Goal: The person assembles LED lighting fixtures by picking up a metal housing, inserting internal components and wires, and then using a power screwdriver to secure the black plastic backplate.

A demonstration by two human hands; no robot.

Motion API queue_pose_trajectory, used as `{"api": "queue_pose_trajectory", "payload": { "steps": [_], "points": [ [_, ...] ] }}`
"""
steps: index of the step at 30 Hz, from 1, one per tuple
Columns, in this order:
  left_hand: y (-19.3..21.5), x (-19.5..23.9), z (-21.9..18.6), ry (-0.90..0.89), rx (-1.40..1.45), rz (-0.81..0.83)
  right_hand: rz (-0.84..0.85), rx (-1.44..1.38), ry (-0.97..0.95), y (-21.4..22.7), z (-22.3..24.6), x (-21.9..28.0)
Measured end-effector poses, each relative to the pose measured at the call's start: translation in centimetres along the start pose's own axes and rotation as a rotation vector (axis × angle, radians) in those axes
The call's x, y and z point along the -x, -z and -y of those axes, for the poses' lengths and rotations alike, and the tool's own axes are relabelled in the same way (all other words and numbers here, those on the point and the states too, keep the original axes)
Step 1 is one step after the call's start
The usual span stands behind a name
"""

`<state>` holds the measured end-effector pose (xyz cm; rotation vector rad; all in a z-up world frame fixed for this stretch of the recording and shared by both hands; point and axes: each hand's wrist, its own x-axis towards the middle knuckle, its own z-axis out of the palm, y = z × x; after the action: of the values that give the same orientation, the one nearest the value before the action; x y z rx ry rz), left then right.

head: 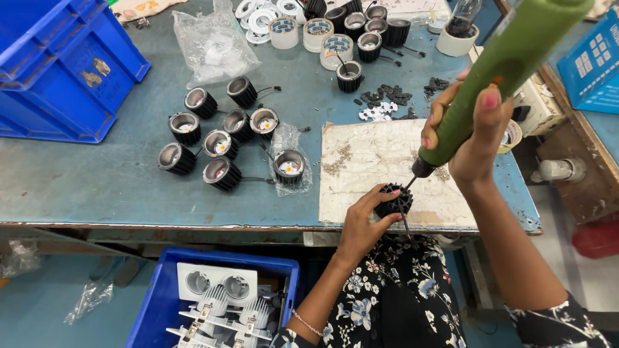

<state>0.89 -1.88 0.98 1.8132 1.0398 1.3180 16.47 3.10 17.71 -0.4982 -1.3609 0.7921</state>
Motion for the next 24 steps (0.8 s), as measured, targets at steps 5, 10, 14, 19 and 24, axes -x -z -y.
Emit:
{"api": "queue_pose_trajectory", "payload": {
  "steps": [5,10,14,19,24],
  "points": [
    [-0.1,0.0,0.1,0.009,-0.008,-0.004,-0.059,0.068,0.026,-0.7,0.9,0.9],
    [-0.2,0.0,0.2,0.013,-0.021,0.002,-0.099,0.133,-0.014,-1.2,1.0,0.6],
    [-0.3,0.0,0.5,-0.016,-0.023,-0.008,-0.120,0.089,0.013,-1.7,0.2,0.5],
    [-0.3,0.0,0.6,-0.005,-0.005,-0.006,-0.127,0.049,-0.002,-1.4,-0.9,0.5],
    [-0.3,0.0,0.5,-0.032,-0.020,-0.012,-0.111,0.036,-0.003,-0.9,-0.9,0.1]
  ]
}}
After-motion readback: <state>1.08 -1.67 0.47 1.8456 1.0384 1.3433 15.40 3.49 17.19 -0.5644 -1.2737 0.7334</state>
